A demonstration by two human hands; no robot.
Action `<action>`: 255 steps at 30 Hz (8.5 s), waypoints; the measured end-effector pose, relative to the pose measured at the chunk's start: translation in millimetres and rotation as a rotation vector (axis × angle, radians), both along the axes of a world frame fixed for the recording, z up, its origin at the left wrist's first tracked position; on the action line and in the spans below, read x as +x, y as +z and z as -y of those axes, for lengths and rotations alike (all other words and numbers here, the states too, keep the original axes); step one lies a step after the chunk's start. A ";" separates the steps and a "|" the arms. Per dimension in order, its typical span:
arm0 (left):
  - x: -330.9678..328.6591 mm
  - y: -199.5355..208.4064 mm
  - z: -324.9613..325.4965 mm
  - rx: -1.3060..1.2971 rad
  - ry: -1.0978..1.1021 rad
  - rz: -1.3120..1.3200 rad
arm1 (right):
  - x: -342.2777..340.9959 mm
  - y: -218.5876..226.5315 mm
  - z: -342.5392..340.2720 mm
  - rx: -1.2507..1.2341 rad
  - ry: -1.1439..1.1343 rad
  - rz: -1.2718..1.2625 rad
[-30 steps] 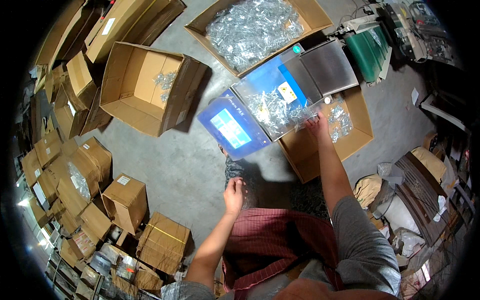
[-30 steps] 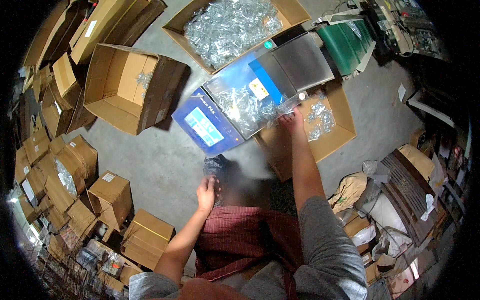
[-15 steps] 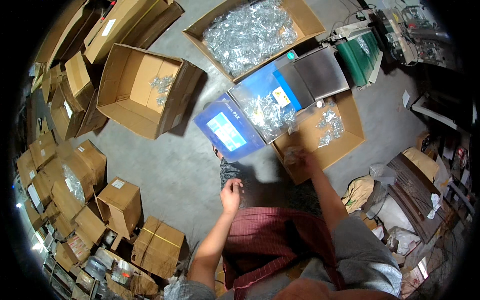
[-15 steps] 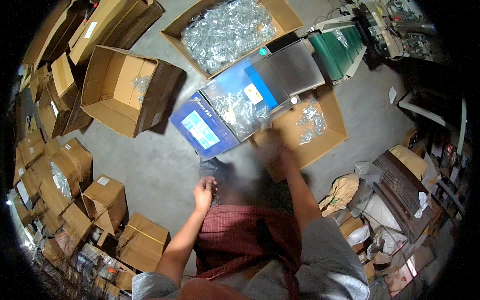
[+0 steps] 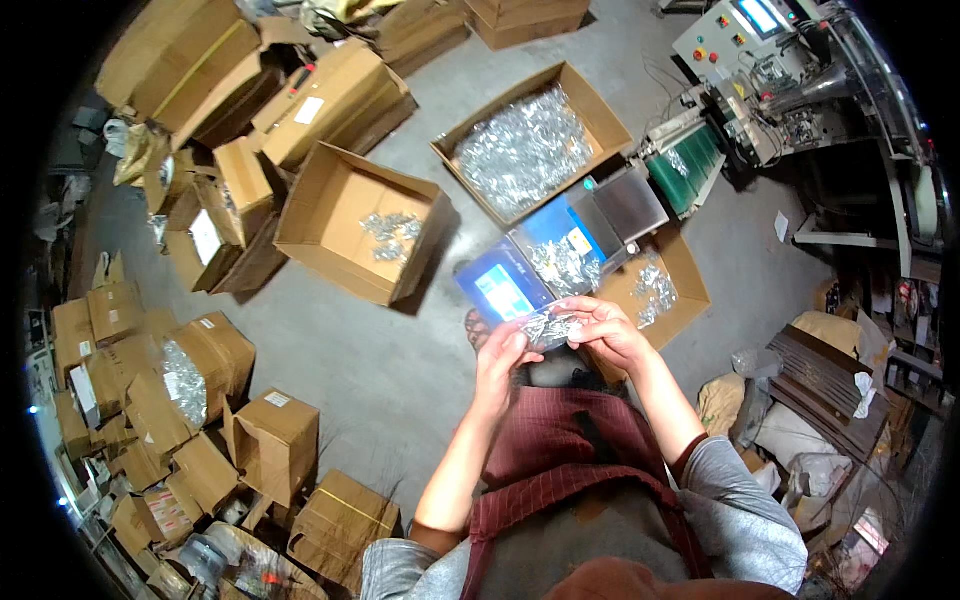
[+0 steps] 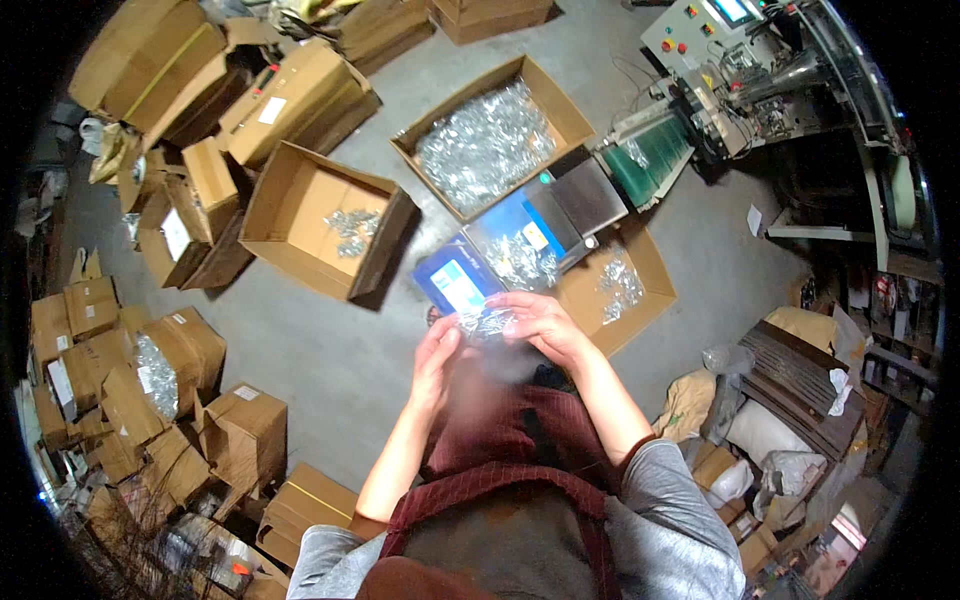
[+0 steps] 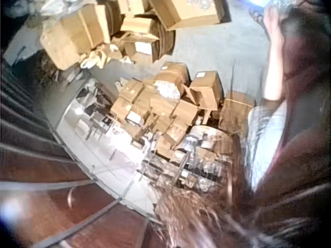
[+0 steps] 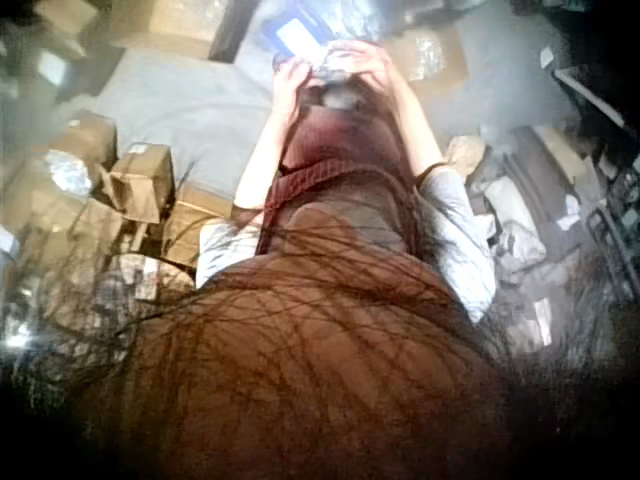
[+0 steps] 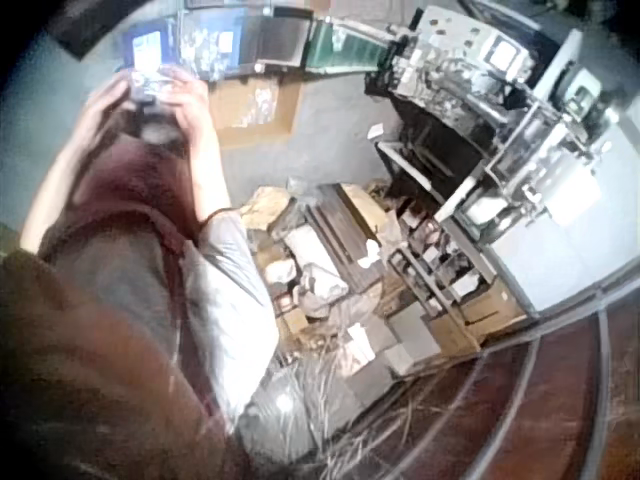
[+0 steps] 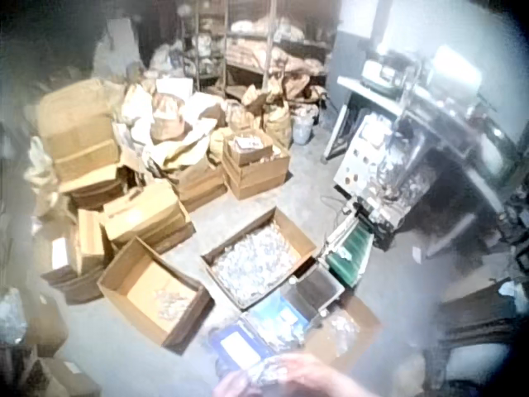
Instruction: The person repeatedly picks up small plastic-wrapped items from a blue tray, places them on a digital scale, and then transfers them into a cardboard box. The process is repeated continuously throughout the clip.
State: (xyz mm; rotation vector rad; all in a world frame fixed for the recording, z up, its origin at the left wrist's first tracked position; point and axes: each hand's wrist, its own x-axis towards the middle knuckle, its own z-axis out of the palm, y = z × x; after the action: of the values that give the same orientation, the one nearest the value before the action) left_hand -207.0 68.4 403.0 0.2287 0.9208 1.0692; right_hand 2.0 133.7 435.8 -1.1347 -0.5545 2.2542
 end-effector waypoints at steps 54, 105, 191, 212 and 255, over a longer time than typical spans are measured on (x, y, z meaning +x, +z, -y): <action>151.1 277.4 200.9 0.360 -0.089 -0.175 | 136.9 228.3 267.3 0.456 -0.420 -0.007; 152.5 191.7 218.4 0.167 -0.294 -0.355 | 127.5 152.4 286.0 0.305 -0.171 0.080; 188.6 167.7 100.3 0.650 -0.344 -0.762 | 152.6 132.4 197.5 0.798 -0.080 0.760; 24.8 77.8 -161.0 0.582 0.798 -0.926 | 94.1 -103.7 28.0 0.987 0.584 1.012; 122.9 -181.7 72.0 -0.598 -0.048 -0.326 | 172.8 -443.3 -37.6 -0.280 -0.683 0.408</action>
State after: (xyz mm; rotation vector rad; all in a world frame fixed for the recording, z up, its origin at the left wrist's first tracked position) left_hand -84.1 -3.6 221.3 -0.0768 1.4770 0.6796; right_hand 174.8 171.3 -7.5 -1.6385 0.0285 1.5426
